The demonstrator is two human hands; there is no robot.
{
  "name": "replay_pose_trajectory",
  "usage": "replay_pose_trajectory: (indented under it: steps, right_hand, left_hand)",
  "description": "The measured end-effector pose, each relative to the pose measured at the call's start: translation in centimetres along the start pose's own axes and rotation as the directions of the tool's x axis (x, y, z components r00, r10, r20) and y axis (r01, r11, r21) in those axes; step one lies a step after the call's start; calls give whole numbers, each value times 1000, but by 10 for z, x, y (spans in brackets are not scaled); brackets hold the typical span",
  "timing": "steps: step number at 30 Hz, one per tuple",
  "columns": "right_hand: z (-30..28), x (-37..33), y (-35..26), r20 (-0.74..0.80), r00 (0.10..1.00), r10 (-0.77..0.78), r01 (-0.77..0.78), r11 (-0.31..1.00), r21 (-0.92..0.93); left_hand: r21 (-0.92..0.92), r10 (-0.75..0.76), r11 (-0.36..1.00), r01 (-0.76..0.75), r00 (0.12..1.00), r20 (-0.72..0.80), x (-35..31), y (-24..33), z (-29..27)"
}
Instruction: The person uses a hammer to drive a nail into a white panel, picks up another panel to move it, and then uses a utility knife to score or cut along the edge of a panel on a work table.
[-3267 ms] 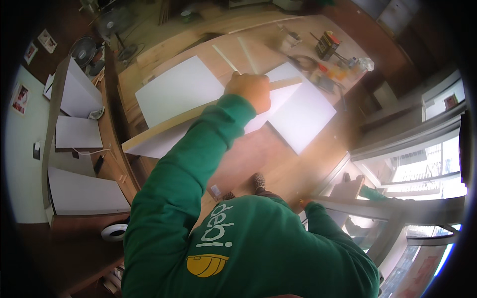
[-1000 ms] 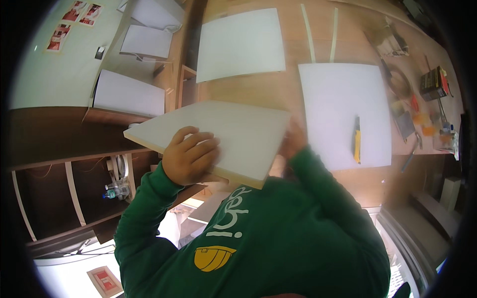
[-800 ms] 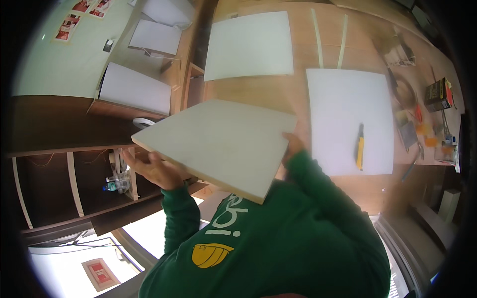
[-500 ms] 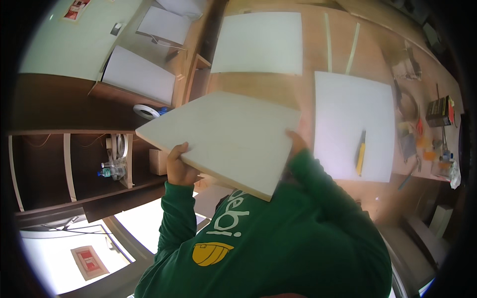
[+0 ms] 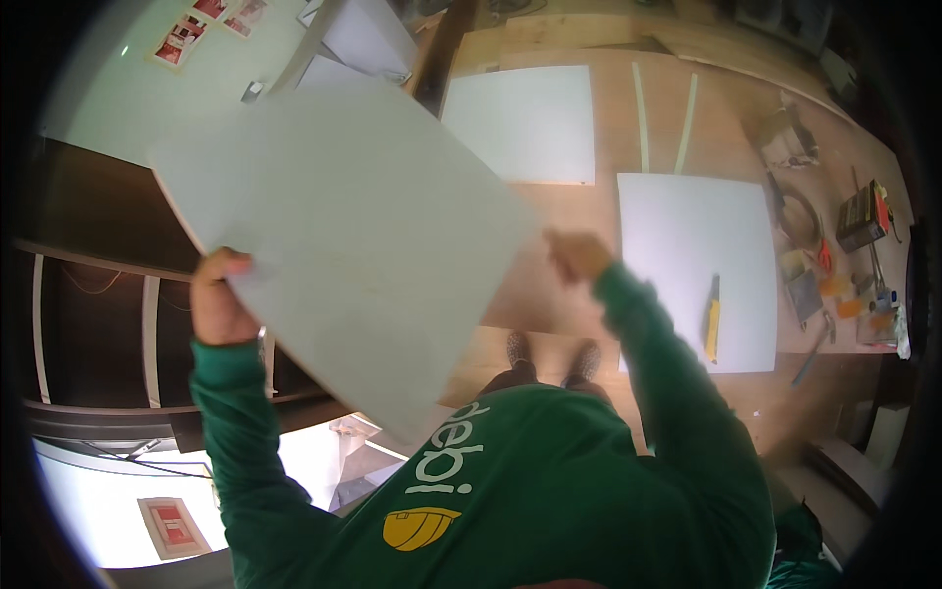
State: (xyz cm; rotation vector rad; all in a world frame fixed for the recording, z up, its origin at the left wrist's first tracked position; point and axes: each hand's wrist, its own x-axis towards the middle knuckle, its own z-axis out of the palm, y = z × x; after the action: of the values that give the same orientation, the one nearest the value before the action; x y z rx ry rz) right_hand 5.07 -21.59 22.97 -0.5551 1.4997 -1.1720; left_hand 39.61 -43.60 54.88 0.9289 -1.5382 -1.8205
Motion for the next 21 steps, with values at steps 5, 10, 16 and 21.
replay_pose_trajectory:
  steps: [5, 10, 16, 21]
  right_hand:
    - [0, 83, -61, -50, 935, -350, 352, 907, 231]
    - [62, 92, -85, -7, 960, -278, 142, 468, 872]
    - [100, 40, -21, -146, 989, -30, 146, 359, 922]
    - [109, 30, 33, -224, 974, 35, 194, 386, 902]
  left_hand:
    - [392, 398, 854, -342, 915, -69, -37, 83, 57]
    - [572, 392, 732, -370, 915, 90, -36, 121, 55]
    - [613, 156, 752, -243, 969, 193, 41, 122, -17]
    - [724, -50, 660, -200, 950, 307, 167, 74, -49]
